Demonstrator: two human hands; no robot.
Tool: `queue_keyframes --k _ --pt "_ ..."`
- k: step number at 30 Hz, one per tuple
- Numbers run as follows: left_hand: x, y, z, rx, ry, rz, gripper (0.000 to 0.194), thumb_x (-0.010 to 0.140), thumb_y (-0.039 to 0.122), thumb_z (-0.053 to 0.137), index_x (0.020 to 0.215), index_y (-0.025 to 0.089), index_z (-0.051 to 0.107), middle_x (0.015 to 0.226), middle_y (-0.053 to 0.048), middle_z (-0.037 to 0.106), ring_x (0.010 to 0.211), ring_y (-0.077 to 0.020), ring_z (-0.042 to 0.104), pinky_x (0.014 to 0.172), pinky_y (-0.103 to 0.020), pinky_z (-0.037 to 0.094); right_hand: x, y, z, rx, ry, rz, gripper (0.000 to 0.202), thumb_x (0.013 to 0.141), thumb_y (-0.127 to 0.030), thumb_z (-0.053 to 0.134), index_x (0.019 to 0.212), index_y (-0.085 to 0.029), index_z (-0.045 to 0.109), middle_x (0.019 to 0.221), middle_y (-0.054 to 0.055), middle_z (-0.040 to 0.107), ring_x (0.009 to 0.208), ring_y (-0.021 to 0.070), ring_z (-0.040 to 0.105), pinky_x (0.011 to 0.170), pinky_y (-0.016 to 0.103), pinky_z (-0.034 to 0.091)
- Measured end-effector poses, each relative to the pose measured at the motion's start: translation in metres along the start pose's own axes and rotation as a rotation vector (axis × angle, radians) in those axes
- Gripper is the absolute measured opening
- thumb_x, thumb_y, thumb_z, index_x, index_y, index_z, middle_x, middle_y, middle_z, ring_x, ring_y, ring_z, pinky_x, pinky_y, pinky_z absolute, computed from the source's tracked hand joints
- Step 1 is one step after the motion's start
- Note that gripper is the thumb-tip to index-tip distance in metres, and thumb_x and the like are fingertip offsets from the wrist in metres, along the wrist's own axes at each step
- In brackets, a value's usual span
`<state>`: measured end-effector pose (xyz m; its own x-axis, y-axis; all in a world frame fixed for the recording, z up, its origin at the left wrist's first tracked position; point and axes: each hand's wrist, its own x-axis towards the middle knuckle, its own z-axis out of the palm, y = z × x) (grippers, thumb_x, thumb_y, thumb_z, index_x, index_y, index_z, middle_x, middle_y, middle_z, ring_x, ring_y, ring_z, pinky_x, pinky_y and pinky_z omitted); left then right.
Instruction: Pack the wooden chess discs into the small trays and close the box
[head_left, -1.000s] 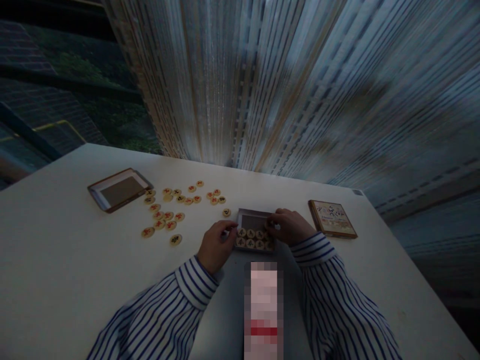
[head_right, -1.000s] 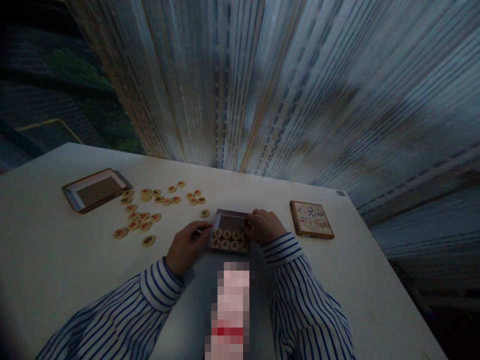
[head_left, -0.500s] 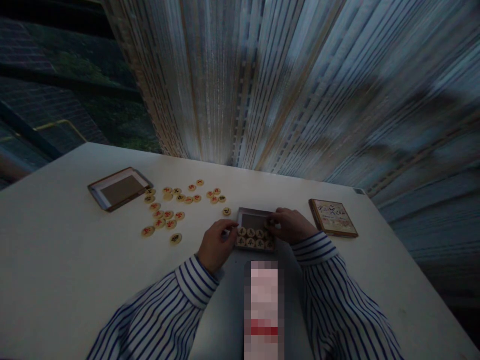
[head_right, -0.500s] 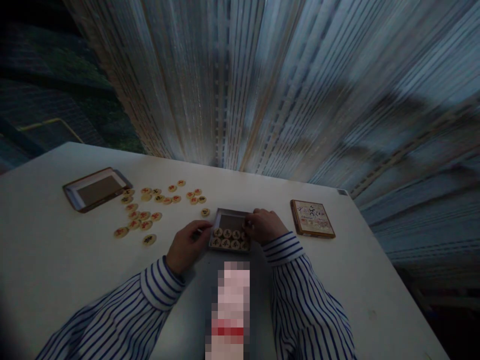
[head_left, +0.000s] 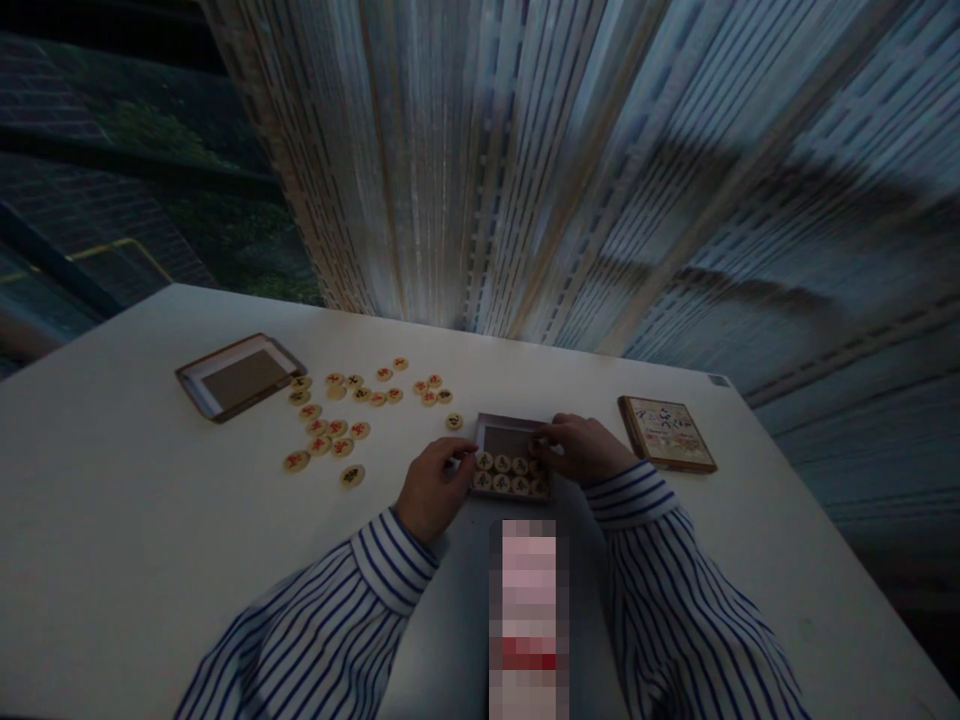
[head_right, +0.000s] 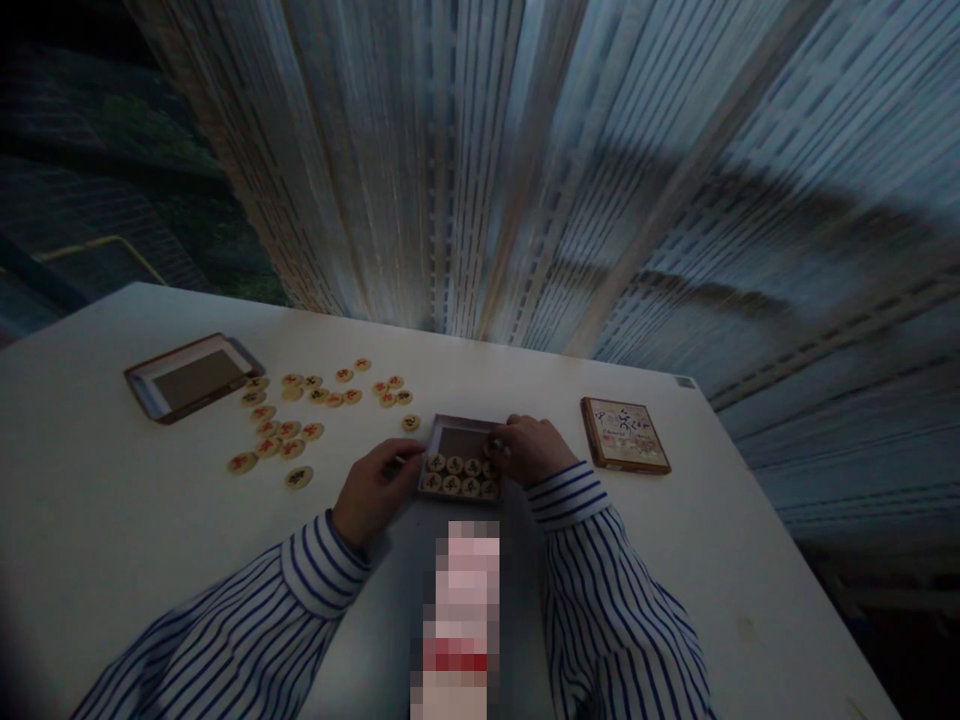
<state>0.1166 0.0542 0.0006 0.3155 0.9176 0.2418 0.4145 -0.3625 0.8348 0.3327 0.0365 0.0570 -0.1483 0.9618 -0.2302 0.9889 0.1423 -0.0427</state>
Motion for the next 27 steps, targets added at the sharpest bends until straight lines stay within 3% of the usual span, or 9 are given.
queue_keyframes --k 27 --pt "-0.0009 -0.0013 0.0016 0.003 -0.001 0.021 0.017 0.077 0.021 0.051 0.087 0.017 0.063 0.082 -0.004 0.066 0.071 -0.0142 0.06 0.067 -0.028 0.049 -0.0002 -0.0003 -0.002 -0.025 -0.034 -0.017 0.027 0.08 -0.029 0.048 0.101 -0.028 0.066 0.093 0.007 0.062 0.085 0.0196 0.058 0.069 0.028 0.039"
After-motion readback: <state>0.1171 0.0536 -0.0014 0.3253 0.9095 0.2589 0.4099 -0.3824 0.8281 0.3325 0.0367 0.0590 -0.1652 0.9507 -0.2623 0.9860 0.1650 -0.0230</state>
